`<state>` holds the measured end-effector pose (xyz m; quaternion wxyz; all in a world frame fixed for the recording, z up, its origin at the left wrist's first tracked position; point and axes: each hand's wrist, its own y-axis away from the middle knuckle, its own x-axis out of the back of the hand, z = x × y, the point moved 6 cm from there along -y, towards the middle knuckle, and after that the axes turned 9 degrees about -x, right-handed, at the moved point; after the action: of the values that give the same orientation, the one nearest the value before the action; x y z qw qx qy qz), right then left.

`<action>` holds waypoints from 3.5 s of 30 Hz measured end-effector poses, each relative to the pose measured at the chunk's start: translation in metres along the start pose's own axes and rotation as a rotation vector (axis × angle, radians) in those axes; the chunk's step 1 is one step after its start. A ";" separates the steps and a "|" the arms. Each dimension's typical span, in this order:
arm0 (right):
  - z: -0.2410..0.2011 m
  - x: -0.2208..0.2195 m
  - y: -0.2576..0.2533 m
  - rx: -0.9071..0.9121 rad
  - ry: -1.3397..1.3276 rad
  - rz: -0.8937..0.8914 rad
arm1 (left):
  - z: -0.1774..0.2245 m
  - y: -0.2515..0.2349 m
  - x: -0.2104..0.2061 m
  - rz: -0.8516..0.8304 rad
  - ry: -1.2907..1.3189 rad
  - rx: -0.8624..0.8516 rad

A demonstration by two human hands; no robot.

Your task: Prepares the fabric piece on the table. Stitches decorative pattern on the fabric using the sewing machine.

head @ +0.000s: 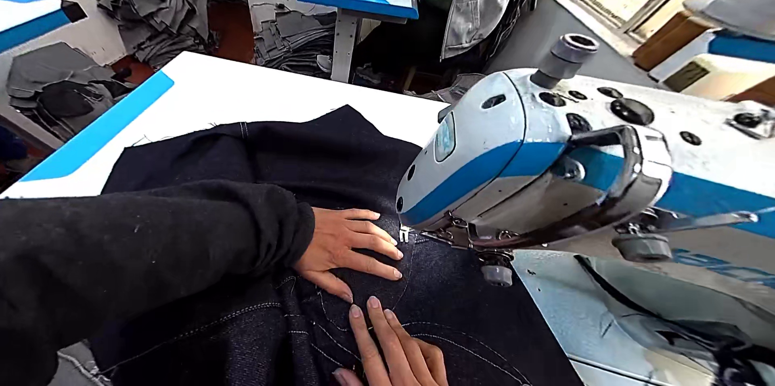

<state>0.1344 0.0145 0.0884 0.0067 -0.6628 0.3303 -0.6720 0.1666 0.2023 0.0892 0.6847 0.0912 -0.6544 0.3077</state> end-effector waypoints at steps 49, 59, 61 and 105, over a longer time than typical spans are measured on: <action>-0.005 0.002 -0.004 0.018 0.072 -0.038 | 0.000 0.004 -0.003 0.100 0.027 0.014; -0.003 0.000 -0.005 0.029 0.067 -0.013 | 0.001 0.001 0.007 0.129 0.044 0.043; -0.001 -0.001 -0.006 0.028 0.066 -0.007 | 0.000 0.001 0.007 0.130 0.038 0.058; 0.136 0.012 -0.090 0.345 -0.324 -0.235 | 0.008 -0.007 0.004 0.059 -0.087 1.192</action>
<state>0.2932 0.0207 0.1266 0.0944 -0.7846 0.1263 -0.5996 0.1634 0.1935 0.0955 0.4792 0.4539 -0.3985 0.6368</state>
